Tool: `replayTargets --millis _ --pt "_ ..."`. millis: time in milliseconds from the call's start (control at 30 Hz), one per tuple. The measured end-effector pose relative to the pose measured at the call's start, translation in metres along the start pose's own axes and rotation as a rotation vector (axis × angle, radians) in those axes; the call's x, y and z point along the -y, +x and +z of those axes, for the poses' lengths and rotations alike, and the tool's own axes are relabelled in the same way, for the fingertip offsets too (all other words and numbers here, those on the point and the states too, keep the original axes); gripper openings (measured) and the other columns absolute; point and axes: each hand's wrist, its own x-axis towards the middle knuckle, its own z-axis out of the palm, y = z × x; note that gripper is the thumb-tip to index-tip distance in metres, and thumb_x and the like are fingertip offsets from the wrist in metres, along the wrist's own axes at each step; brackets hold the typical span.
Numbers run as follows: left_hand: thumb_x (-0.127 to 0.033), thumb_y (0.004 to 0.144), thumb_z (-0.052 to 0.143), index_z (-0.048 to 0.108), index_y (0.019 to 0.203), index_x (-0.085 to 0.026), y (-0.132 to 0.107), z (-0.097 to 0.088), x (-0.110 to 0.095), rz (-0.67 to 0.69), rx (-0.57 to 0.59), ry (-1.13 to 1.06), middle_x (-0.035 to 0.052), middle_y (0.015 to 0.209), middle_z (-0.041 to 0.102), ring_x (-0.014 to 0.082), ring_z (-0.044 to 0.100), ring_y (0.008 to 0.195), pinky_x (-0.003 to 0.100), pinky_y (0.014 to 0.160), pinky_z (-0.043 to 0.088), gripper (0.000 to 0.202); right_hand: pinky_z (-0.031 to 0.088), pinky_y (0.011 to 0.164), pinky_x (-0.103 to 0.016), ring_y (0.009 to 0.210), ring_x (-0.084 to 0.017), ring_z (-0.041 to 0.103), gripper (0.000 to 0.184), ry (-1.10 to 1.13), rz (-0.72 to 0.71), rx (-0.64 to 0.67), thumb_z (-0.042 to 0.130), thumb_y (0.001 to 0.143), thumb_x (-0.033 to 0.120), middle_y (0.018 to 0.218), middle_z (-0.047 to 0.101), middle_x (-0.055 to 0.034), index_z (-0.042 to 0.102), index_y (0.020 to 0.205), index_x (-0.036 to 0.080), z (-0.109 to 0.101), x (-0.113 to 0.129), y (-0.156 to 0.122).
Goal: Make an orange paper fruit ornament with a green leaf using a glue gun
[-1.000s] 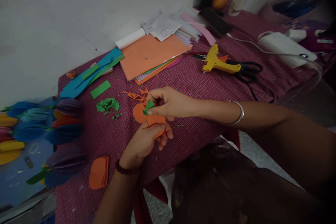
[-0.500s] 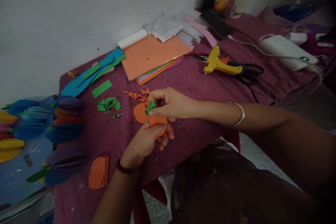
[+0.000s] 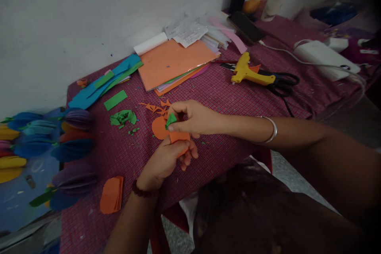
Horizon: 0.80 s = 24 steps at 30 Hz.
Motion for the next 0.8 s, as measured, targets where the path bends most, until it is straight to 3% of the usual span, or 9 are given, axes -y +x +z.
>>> replayTargets --millis 233,367,467,600,667,800 --pt "-0.028 0.079 0.056 0.064 0.098 -0.017 -0.003 0.002 -0.004 0.011 0.031 -0.073 0.0000 0.064 0.063 0.0093 0.047 0.041 0.020 0.034 0.037 0.024 0.031 0.028 -0.019 0.032 -0.004 0.042 0.013 0.098 -0.025 0.070 0.055 0.091 0.028 0.065 0.049 0.0080 0.049 0.086 0.017 -0.004 0.001 -0.001" --pt "-0.028 0.080 0.056 0.063 0.100 -0.017 -0.004 0.001 -0.005 0.017 0.014 -0.096 -0.0004 0.063 0.063 0.0091 0.047 0.041 0.020 0.034 0.037 0.025 0.042 0.045 -0.021 0.050 -0.006 0.051 0.013 0.092 -0.157 -0.033 0.054 0.091 0.029 0.074 0.057 0.0028 0.051 0.091 0.017 -0.009 -0.004 0.001" --pt "-0.029 0.078 0.058 0.065 0.091 -0.016 -0.005 -0.001 -0.006 0.022 -0.013 -0.098 0.0002 0.063 0.063 0.0090 0.047 0.041 0.020 0.034 0.036 0.020 0.046 0.064 -0.025 0.068 -0.010 0.055 0.009 -0.105 -0.367 -0.177 0.055 0.089 0.026 0.077 0.059 0.0001 0.055 0.088 0.017 -0.011 -0.009 0.001" --pt "-0.030 0.074 0.060 0.063 0.066 -0.014 -0.003 -0.005 -0.006 0.021 -0.047 -0.080 0.0026 0.061 0.062 0.0084 0.047 0.041 0.020 0.033 0.035 0.018 0.041 0.077 -0.033 0.080 -0.015 0.058 0.013 -0.503 -0.792 -0.206 0.051 0.086 0.015 0.081 0.063 -0.0031 0.064 0.086 0.016 -0.010 -0.014 -0.002" --pt "-0.030 0.073 0.061 0.063 0.066 -0.014 -0.002 -0.005 -0.006 0.029 -0.068 -0.085 0.0027 0.061 0.063 0.0086 0.048 0.041 0.020 0.033 0.035 0.018 0.038 0.078 -0.035 0.084 -0.016 0.059 0.019 -0.620 -0.832 -0.194 0.048 0.085 0.011 0.085 0.065 -0.0047 0.066 0.088 0.015 -0.009 -0.017 -0.003" --pt "-0.030 0.072 0.061 0.063 0.065 -0.015 0.000 -0.004 -0.006 0.031 -0.101 -0.055 0.0027 0.061 0.063 0.0086 0.048 0.041 0.020 0.033 0.035 0.017 0.036 0.078 -0.035 0.084 -0.017 0.059 0.021 -0.703 -0.770 -0.163 0.047 0.086 0.012 0.087 0.065 -0.0050 0.067 0.091 0.016 -0.006 -0.018 -0.005"
